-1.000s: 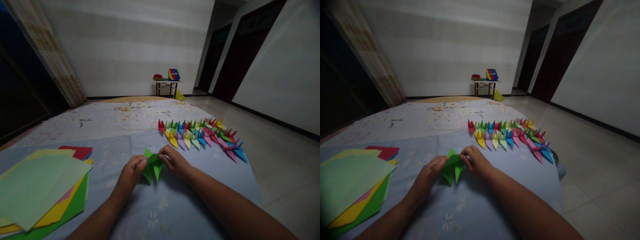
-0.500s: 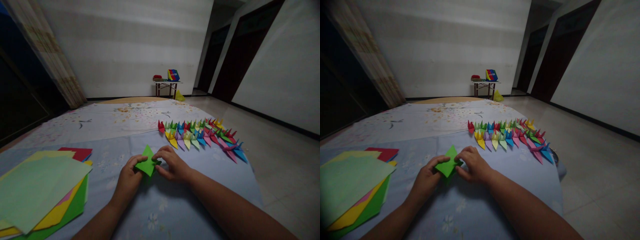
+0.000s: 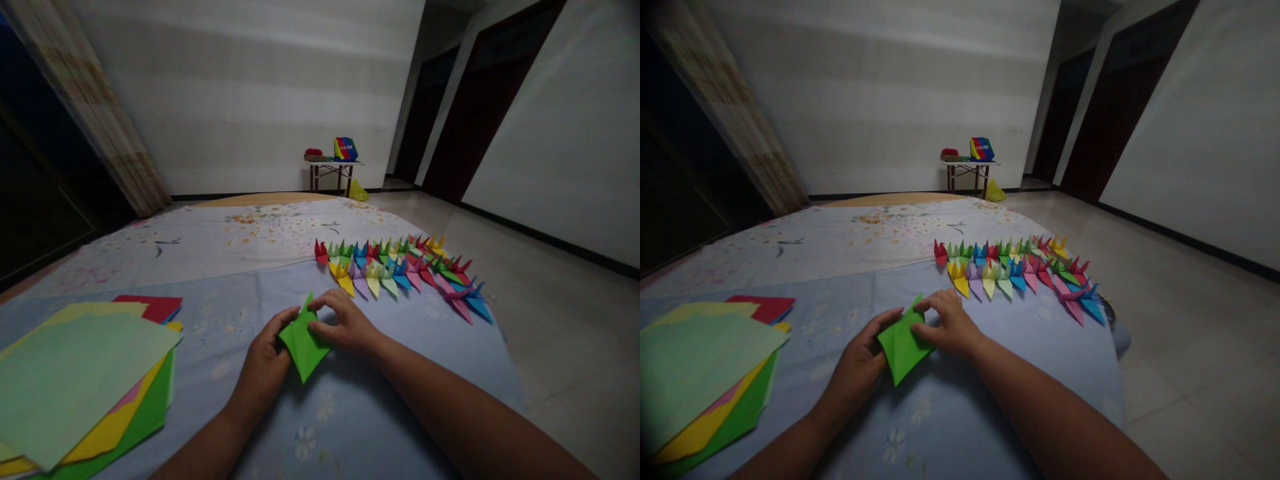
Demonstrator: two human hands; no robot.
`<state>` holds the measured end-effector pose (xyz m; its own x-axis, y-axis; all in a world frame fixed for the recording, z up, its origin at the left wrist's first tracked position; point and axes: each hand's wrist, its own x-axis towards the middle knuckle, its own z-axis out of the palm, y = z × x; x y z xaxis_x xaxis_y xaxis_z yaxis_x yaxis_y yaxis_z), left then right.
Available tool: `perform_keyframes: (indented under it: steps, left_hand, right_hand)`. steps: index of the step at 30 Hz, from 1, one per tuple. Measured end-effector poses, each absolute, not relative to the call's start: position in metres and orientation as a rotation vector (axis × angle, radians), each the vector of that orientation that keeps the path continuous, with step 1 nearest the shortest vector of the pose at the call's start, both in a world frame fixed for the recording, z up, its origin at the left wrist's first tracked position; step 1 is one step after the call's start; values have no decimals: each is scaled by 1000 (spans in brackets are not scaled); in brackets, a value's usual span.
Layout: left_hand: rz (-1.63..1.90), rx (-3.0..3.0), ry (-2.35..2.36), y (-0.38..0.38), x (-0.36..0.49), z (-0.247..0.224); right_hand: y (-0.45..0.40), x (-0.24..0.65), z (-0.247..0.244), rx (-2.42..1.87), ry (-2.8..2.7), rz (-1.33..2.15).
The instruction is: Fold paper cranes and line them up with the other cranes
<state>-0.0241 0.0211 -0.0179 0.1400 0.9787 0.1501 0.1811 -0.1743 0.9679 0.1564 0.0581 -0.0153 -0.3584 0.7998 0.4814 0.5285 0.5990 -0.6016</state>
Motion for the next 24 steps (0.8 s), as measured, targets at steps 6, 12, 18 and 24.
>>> perform_keyframes:
  steps: [6, 12, 18, 24]
  left_hand:
    - [1129, 1332, 1121, 20, -20, -19]
    - [1082, 1217, 1119, 22, -19, -13]
    - [1046, 1257, 1048, 23, -20, -9]
    - [1066, 1191, 1016, 22, -16, -7]
  right_hand:
    - [57, 156, -14, -1084, -2063, 494]
    - [53, 154, -11, -1121, -2056, 549]
    - [56, 156, -14, -1039, -2041, 421]
    - [57, 156, -19, -908, -2110, 131]
